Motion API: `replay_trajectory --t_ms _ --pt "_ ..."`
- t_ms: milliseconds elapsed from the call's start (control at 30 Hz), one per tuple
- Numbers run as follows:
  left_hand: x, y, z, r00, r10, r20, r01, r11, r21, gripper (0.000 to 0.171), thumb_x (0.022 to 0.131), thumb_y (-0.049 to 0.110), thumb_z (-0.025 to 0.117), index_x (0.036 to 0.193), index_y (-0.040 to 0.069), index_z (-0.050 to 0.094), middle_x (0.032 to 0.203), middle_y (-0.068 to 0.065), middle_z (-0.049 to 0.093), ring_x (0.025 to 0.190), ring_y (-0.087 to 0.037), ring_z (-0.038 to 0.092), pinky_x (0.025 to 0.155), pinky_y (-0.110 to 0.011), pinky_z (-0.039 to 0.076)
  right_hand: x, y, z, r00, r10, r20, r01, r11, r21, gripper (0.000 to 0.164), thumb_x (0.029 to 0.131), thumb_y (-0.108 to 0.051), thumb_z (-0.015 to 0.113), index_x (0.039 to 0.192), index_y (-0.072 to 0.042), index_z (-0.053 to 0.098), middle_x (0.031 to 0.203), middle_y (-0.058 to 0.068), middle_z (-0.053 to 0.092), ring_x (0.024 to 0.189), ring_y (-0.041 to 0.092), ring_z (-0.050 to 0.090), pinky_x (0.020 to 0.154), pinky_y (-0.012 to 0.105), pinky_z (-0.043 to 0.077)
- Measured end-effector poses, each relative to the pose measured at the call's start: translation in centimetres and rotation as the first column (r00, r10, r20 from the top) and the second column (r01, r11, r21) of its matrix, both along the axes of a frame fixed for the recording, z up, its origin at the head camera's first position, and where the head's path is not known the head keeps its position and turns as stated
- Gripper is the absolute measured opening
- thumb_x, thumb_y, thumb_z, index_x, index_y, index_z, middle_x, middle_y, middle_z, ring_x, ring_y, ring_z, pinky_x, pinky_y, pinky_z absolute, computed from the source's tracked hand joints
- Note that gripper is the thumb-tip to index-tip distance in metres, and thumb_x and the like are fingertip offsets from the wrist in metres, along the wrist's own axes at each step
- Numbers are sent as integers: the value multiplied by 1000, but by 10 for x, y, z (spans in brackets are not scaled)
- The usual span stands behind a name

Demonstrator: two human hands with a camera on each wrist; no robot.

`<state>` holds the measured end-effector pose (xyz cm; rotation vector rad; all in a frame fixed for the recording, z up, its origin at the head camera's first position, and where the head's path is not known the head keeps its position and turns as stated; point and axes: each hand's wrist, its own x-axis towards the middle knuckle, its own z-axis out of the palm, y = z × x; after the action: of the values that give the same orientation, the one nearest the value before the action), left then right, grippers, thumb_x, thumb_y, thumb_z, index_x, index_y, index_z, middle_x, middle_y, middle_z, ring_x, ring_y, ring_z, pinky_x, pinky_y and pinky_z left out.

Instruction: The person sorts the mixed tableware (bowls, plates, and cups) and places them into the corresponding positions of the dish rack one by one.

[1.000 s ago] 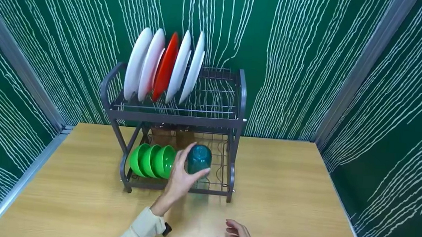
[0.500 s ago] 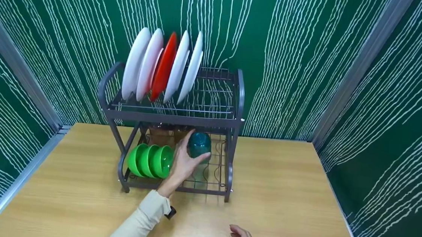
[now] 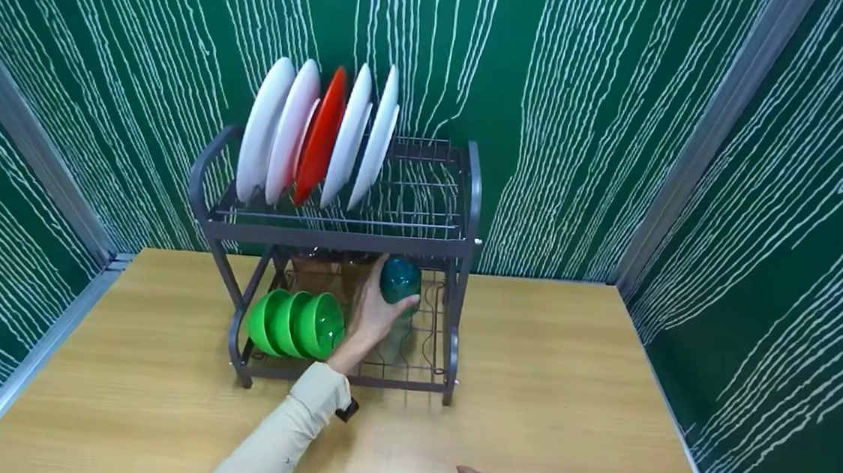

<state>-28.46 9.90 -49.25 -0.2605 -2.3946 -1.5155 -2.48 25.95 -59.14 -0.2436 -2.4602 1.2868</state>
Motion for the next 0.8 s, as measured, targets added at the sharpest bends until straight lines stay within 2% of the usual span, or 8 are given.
replay_trajectory --t_ms 100,233,333,367,433,567,667,800 --pt "-6 4 -1 1000 -8 -17 8 1000 14 87 79 17 78 149 15 27 144 -9 41 129 -25 42 107 -43 35 3 3 -2 1000 10 -29 -9 999 32 55 60 -7 89 109 0 65 100 1 63 89 -1 56 75 24 53" --pt "-13 9 -3 997 -8 -79 9 1000 10 90 78 13 79 149 15 25 143 -9 43 127 -24 45 105 -41 37 8 10 -5 994 89 -63 -84 993 85 54 62 -8 86 110 0 64 105 -1 62 93 0 54 74 29 53" --pt "-17 11 -5 993 0 -117 0 1000 -3 91 78 11 79 150 15 23 143 -10 43 127 -25 46 105 -41 37 9 15 -9 981 164 -102 -154 983 101 51 63 -5 82 110 0 63 111 -9 58 97 -1 52 75 27 50" --pt "-18 12 -6 992 4 -127 -6 1000 -10 92 77 11 79 150 16 23 142 -10 44 126 -25 46 105 -41 37 9 16 -12 975 174 -136 -159 981 112 50 63 -4 81 110 -2 64 110 -10 59 98 -2 51 76 23 49" --pt "-21 14 -9 989 6 -149 -9 1000 -19 93 76 9 79 150 15 23 142 -11 44 127 -25 46 106 -40 37 10 16 -16 967 171 -189 -148 980 131 49 61 -2 82 107 -4 66 108 -10 60 99 -3 51 79 15 45" --pt "-25 14 -15 988 -8 -152 5 1000 -15 94 76 5 79 150 13 22 145 -12 41 129 -26 43 107 -39 35 14 14 -21 952 161 -261 -115 976 183 51 58 -2 86 105 -7 68 107 -11 61 101 -5 52 81 8 42" --pt "-26 14 -18 990 -28 -138 28 1000 -1 93 77 4 77 151 12 20 148 -13 36 133 -27 37 110 -40 30 18 17 -23 952 170 -253 -123 973 193 50 59 -2 85 105 -6 68 110 -17 58 102 -5 51 78 13 45" --pt "-29 14 -23 989 -35 -146 34 999 -4 91 78 4 77 150 10 21 146 -14 38 133 -27 38 110 -38 31 20 22 -32 958 163 -236 -124 978 170 51 59 -2 85 107 -9 68 110 -15 60 101 -3 52 76 18 48"
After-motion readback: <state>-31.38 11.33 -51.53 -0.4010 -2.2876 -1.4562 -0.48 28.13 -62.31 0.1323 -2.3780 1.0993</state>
